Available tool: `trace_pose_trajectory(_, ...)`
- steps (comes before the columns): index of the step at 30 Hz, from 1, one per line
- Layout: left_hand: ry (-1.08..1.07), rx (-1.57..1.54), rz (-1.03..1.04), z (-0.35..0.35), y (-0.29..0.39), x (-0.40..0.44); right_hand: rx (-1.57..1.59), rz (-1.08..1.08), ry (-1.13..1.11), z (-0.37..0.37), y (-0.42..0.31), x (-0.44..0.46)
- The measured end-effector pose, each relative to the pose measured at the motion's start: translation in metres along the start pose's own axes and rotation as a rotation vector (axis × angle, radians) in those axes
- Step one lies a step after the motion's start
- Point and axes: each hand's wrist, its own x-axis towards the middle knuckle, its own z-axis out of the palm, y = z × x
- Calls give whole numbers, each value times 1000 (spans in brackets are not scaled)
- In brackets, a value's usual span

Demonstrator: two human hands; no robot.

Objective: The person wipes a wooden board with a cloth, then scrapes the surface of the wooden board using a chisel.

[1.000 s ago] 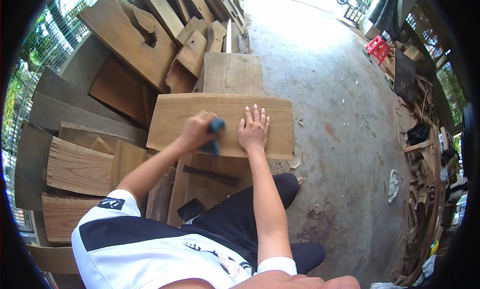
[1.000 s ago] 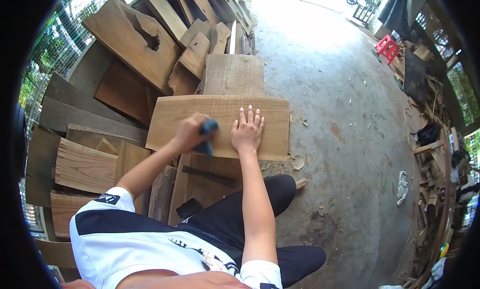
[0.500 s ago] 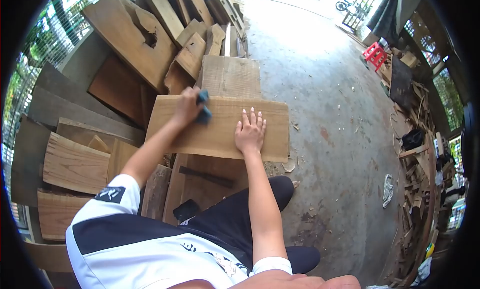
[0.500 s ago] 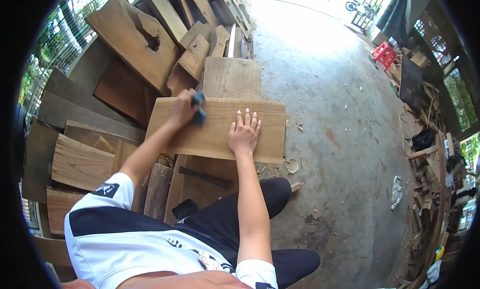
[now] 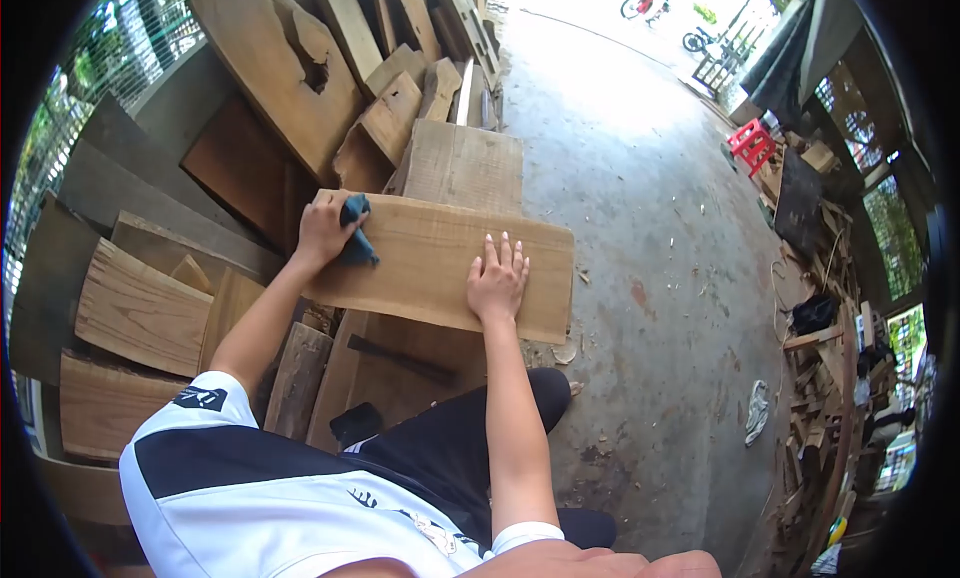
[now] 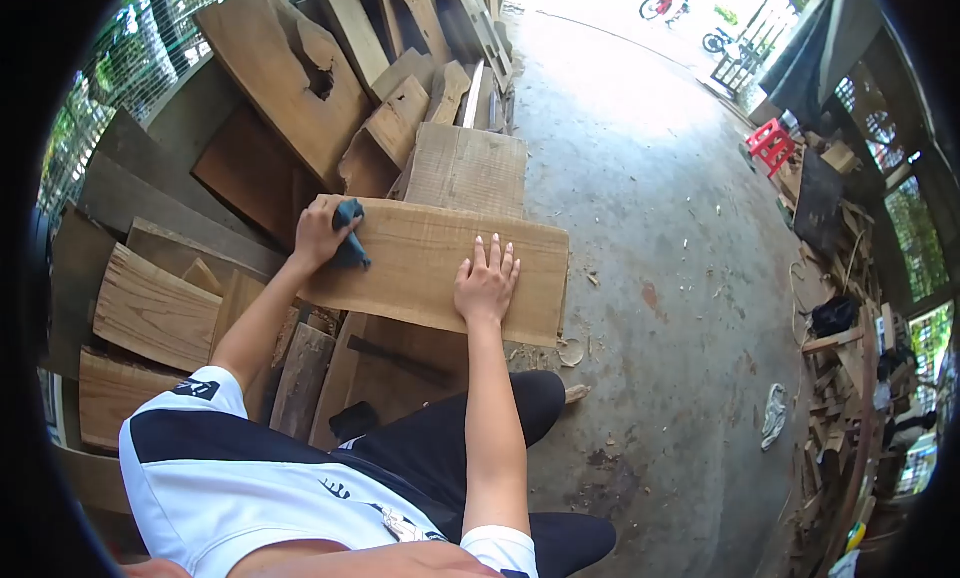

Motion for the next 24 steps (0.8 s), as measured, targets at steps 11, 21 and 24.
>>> trace_pose_trajectory(11,103,11,-57,17,13,-18,1641,-1128,-150,-274,-111,37)
trace_pose_trajectory(21,145,63,-58,23,8,-18,1783,-1031,-334,-278,-170,25)
trace_pose_trajectory(24,166,28,-76,25,10,-22,1700,-1014,-371,-276,-163,29)
